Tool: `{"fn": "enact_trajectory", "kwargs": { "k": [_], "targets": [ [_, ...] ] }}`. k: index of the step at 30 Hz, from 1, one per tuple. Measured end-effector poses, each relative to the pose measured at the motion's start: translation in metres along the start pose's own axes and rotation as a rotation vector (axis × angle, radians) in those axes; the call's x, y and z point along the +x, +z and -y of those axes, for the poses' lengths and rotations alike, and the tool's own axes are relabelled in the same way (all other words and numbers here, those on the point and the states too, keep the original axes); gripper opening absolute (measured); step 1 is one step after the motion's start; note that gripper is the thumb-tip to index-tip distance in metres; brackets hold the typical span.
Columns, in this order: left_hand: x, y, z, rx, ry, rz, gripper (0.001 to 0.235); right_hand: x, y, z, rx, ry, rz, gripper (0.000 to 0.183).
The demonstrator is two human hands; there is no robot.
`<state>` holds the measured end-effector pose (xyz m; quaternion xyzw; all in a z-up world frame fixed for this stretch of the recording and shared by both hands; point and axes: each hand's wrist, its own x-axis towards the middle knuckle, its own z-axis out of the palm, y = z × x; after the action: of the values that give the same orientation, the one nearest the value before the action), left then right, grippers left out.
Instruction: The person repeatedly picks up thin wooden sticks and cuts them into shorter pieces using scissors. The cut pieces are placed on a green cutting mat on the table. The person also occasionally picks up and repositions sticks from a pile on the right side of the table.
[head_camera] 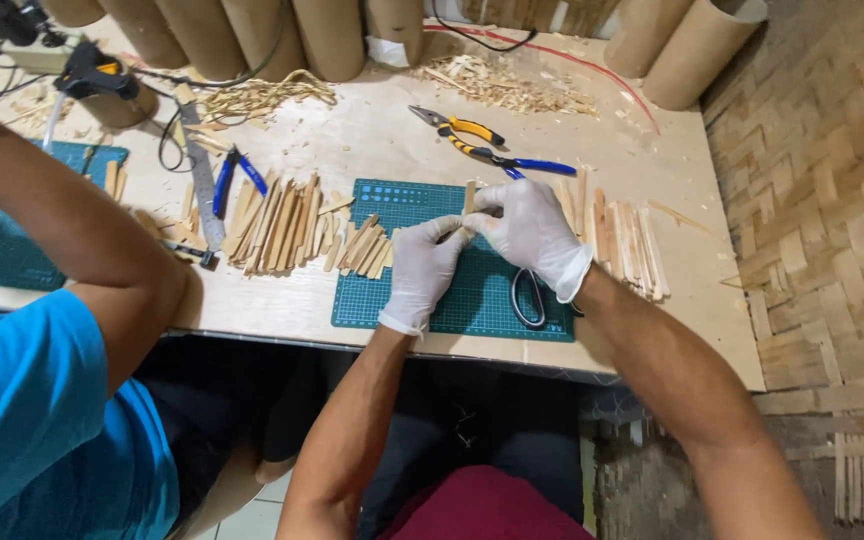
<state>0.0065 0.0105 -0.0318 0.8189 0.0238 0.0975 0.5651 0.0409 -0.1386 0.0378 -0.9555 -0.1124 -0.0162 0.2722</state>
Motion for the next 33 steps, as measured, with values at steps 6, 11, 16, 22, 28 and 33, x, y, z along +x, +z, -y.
{"fn": "enact_trajectory", "kwargs": {
  "k": [6, 11, 16, 22, 28, 33],
  "targets": [
    [-0.011, -0.013, -0.026, -0.375, -0.15, 0.117, 0.019, -0.029, -0.066, 0.029, -0.054, 0.125, 0.099, 0.023],
    [-0.006, -0.015, -0.015, -0.775, -0.327, 0.151, 0.012, -0.076, -0.047, 0.001, -0.384, 0.337, 0.263, 0.048],
    [-0.009, -0.013, -0.017, -0.88, -0.391, 0.181, 0.009, -0.078, -0.021, -0.031, -0.379, 0.443, 0.311, 0.067],
    [-0.01, -0.009, -0.008, -0.846, -0.349, 0.209, 0.012, -0.057, -0.01, -0.092, -0.374, 0.413, 0.375, 0.076],
    [-0.008, -0.018, -0.011, -0.81, -0.334, 0.237, 0.02, -0.104, -0.055, -0.07, 0.967, 0.529, 0.282, 0.035],
    [-0.008, -0.033, -0.026, -0.702, -0.334, 0.335, 0.02, -0.146, -0.036, -0.067, 1.856, 0.251, 0.358, 0.051]
  ]
}}
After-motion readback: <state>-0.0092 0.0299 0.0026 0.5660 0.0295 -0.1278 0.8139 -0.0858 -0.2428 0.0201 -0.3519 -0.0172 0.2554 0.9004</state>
